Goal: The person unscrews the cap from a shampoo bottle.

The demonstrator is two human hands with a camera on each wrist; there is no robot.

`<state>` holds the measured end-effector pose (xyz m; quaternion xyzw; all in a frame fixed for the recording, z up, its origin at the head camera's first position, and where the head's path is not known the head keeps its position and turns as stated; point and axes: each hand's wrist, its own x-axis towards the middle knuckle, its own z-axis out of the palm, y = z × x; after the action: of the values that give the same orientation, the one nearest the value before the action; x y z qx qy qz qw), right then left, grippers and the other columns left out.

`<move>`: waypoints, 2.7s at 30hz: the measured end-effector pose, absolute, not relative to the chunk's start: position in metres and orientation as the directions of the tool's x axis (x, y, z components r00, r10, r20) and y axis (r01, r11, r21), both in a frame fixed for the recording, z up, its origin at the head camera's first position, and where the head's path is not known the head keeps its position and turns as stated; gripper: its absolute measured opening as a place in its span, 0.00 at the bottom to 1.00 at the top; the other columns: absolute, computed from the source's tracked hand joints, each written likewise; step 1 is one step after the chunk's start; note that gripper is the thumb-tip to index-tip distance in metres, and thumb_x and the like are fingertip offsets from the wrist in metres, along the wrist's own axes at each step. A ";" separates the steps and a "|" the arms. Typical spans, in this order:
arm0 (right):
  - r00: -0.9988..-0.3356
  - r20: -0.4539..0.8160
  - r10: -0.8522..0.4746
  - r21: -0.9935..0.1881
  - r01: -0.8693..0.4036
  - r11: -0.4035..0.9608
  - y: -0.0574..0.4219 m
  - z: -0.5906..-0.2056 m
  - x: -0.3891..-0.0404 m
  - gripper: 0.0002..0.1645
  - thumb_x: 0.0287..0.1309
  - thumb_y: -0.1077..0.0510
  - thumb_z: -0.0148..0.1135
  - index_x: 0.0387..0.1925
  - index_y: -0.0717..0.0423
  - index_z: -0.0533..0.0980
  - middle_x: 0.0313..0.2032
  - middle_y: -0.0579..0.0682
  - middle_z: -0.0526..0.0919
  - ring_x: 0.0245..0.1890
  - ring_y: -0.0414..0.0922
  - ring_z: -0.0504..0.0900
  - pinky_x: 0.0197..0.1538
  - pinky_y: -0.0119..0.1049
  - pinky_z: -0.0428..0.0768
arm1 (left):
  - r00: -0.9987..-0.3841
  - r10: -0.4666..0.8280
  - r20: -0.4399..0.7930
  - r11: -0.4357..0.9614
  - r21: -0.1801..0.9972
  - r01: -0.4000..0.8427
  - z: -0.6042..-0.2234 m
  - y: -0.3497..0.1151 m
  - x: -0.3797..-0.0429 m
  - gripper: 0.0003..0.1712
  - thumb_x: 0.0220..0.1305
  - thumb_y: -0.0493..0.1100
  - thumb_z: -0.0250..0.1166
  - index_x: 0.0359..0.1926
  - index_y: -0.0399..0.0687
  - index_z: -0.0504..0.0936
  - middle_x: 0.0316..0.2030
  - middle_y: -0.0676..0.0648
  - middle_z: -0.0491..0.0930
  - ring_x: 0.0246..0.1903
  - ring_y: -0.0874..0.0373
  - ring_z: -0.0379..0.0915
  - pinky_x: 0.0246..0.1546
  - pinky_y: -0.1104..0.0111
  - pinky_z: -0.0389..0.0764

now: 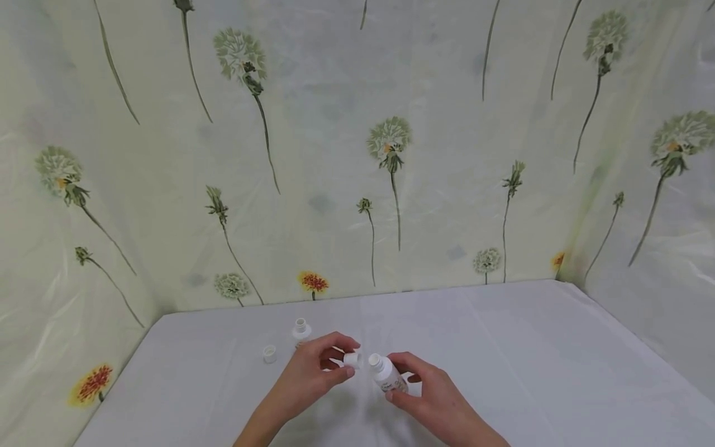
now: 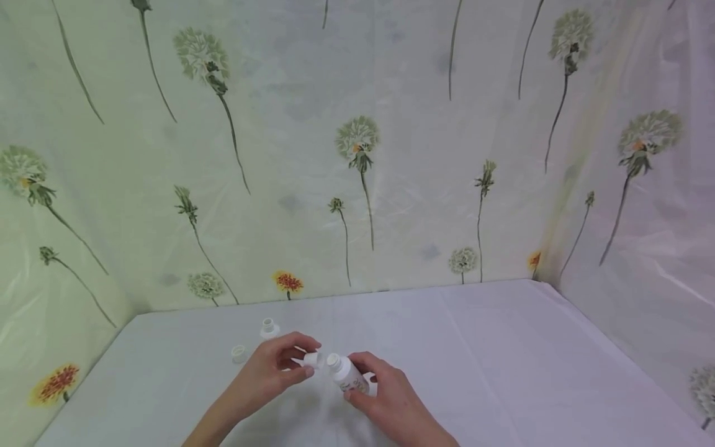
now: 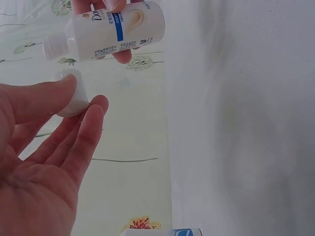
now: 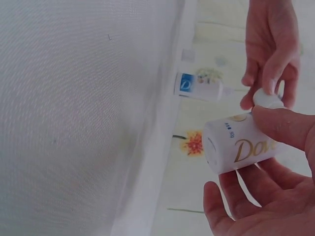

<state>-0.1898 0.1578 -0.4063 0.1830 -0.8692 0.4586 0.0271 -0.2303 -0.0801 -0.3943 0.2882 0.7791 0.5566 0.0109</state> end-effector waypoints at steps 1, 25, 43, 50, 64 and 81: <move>-0.932 0.212 -0.294 -0.788 -0.341 0.512 0.158 -0.406 -0.190 0.23 0.57 0.50 0.71 0.53 0.43 0.76 0.45 0.35 0.80 0.47 0.38 0.77 0.53 0.47 0.75 | -0.832 0.463 0.306 0.211 0.874 0.439 -0.394 -0.080 -0.230 0.17 0.58 0.30 0.70 0.48 0.47 0.82 0.46 0.44 0.81 0.43 0.57 0.80 0.42 0.69 0.81; -0.964 0.185 -0.192 -0.821 -0.259 0.509 0.164 -0.395 -0.192 0.24 0.56 0.55 0.72 0.54 0.43 0.75 0.46 0.39 0.81 0.49 0.44 0.78 0.55 0.52 0.76 | -0.901 0.403 0.162 0.329 0.893 0.307 -0.399 -0.066 -0.234 0.16 0.59 0.37 0.71 0.50 0.49 0.83 0.46 0.51 0.81 0.40 0.56 0.80 0.39 0.66 0.82; -0.975 0.159 -0.156 -0.883 -0.211 0.420 0.182 -0.402 -0.203 0.29 0.53 0.57 0.74 0.57 0.57 0.74 0.48 0.49 0.82 0.48 0.48 0.80 0.51 0.40 0.80 | -0.906 0.412 0.098 0.370 0.891 0.264 -0.412 -0.055 -0.246 0.15 0.57 0.33 0.71 0.46 0.46 0.84 0.42 0.51 0.82 0.39 0.55 0.80 0.38 0.64 0.83; -0.981 0.107 -0.160 -0.929 -0.156 0.336 0.191 -0.403 -0.209 0.30 0.55 0.58 0.72 0.58 0.60 0.72 0.51 0.54 0.81 0.50 0.50 0.80 0.49 0.37 0.81 | -0.900 0.428 0.084 0.339 0.908 0.246 -0.413 -0.045 -0.250 0.14 0.55 0.33 0.72 0.43 0.46 0.83 0.39 0.51 0.79 0.38 0.55 0.81 0.38 0.64 0.83; -0.987 0.120 -0.110 -0.913 -0.153 0.378 0.209 -0.404 -0.219 0.31 0.54 0.61 0.72 0.57 0.63 0.71 0.51 0.56 0.81 0.49 0.52 0.81 0.46 0.40 0.82 | -0.867 0.489 0.099 0.378 0.872 0.312 -0.417 -0.021 -0.259 0.15 0.59 0.34 0.70 0.48 0.42 0.82 0.38 0.52 0.80 0.35 0.58 0.80 0.33 0.68 0.82; -0.982 0.178 -0.069 -0.875 -0.190 0.446 0.228 -0.412 -0.235 0.29 0.54 0.64 0.71 0.58 0.66 0.74 0.47 0.57 0.83 0.48 0.52 0.83 0.47 0.38 0.82 | -0.878 0.470 0.089 0.402 0.865 0.302 -0.424 -0.005 -0.270 0.12 0.53 0.34 0.74 0.37 0.46 0.82 0.31 0.53 0.79 0.31 0.56 0.74 0.26 0.67 0.77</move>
<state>-0.2345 0.2277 -0.4116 0.0762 -0.8483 0.5208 0.0582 -0.2704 -0.0053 -0.4242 0.2319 0.8328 0.4955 0.0847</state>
